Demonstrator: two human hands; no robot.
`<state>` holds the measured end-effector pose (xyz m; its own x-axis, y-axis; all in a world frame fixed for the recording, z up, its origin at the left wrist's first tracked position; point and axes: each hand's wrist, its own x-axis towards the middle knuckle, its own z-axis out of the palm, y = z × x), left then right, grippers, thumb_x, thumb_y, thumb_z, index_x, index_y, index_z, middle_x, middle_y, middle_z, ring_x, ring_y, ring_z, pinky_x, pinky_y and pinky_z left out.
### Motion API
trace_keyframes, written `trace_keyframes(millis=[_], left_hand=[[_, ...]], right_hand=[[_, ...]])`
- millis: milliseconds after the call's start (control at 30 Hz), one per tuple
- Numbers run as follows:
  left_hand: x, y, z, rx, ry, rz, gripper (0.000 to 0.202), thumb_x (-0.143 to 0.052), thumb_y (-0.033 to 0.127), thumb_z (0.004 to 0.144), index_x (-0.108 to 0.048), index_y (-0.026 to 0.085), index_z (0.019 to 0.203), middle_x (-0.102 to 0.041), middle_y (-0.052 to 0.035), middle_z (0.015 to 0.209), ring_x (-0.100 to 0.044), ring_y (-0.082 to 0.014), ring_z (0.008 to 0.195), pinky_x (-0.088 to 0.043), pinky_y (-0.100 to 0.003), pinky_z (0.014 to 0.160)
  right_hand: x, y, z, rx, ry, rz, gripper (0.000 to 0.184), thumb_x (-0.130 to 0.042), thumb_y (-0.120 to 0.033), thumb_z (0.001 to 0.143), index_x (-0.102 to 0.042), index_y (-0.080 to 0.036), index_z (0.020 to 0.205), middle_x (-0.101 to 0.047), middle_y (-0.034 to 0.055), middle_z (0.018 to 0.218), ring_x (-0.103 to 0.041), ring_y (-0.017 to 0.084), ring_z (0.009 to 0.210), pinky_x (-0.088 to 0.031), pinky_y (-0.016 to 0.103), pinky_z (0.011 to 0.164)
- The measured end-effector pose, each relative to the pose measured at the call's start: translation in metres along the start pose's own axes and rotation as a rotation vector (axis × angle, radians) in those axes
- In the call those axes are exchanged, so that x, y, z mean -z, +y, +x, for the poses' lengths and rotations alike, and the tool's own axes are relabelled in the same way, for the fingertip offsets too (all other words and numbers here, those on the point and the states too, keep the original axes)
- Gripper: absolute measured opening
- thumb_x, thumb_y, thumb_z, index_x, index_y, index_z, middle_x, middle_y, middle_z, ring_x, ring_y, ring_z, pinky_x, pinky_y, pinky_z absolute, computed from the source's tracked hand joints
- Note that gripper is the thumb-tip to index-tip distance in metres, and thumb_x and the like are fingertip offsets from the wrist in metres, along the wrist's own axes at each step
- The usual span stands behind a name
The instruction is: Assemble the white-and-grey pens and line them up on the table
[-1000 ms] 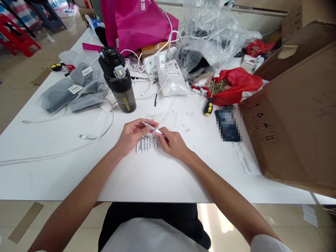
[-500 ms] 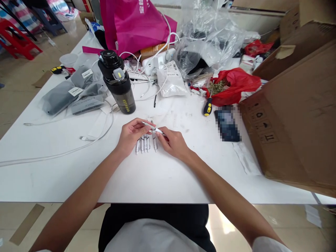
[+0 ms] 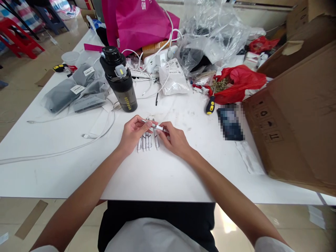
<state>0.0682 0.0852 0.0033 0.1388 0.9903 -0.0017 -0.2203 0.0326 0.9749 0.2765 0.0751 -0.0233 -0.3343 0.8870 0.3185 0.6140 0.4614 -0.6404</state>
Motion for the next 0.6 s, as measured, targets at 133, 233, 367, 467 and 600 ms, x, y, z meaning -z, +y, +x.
trace_keyframes(millis=[133,233,367,467,600], left_hand=[[0.0004,-0.0024,-0.0001,0.007,0.009,0.005,0.041,-0.089,0.048,0.091,-0.061,0.019,0.088,-0.084,-0.0112,0.107,-0.076,-0.017,0.086,-0.061,-0.031,0.08],[0.0002,-0.0034,-0.0001,0.015,0.013,0.016,0.042,-0.089,0.049,0.089,-0.061,0.019,0.089,-0.084,-0.0116,0.11,-0.076,-0.0167,0.084,-0.061,-0.031,0.08],[-0.0004,-0.0033,0.0003,0.007,0.006,0.016,0.043,-0.091,0.048,0.088,-0.059,0.02,0.087,-0.085,-0.0108,0.108,-0.076,-0.0171,0.083,-0.061,-0.031,0.078],[-0.0004,-0.0026,0.0007,-0.006,0.001,0.018,0.043,-0.091,0.047,0.087,-0.059,0.019,0.086,-0.085,-0.0104,0.106,-0.076,-0.0175,0.085,-0.061,-0.031,0.079],[-0.0002,-0.0012,0.0002,-0.006,0.008,0.013,0.039,-0.092,0.047,0.087,-0.066,0.019,0.092,-0.084,-0.0096,0.104,-0.077,-0.0191,0.09,-0.06,-0.031,0.08]], right_hand=[[0.0009,-0.0011,0.001,0.051,0.018,-0.025,0.037,-0.035,-0.044,0.12,-0.063,-0.021,0.115,-0.077,0.0084,0.099,-0.065,0.018,0.077,-0.039,0.031,0.066],[-0.0024,0.0036,0.0001,-0.004,0.023,0.005,0.031,-0.042,-0.047,0.118,-0.06,-0.022,0.113,-0.077,0.007,0.094,-0.066,0.019,0.074,-0.039,0.031,0.065],[-0.0053,0.0069,-0.0014,-0.062,-0.003,0.046,0.023,-0.048,-0.046,0.114,-0.053,-0.024,0.112,-0.073,0.0021,0.083,-0.061,0.018,0.063,-0.037,0.03,0.062],[-0.0034,0.0034,-0.0012,-0.042,0.012,0.03,0.025,-0.05,-0.048,0.114,-0.055,-0.024,0.115,-0.071,0.0007,0.08,-0.058,0.017,0.061,-0.037,0.03,0.061],[0.0002,-0.0016,-0.0003,0.054,0.019,0.001,0.032,-0.038,-0.043,0.119,-0.062,-0.022,0.127,-0.078,0.0068,0.101,-0.066,0.018,0.075,-0.041,0.03,0.066]])
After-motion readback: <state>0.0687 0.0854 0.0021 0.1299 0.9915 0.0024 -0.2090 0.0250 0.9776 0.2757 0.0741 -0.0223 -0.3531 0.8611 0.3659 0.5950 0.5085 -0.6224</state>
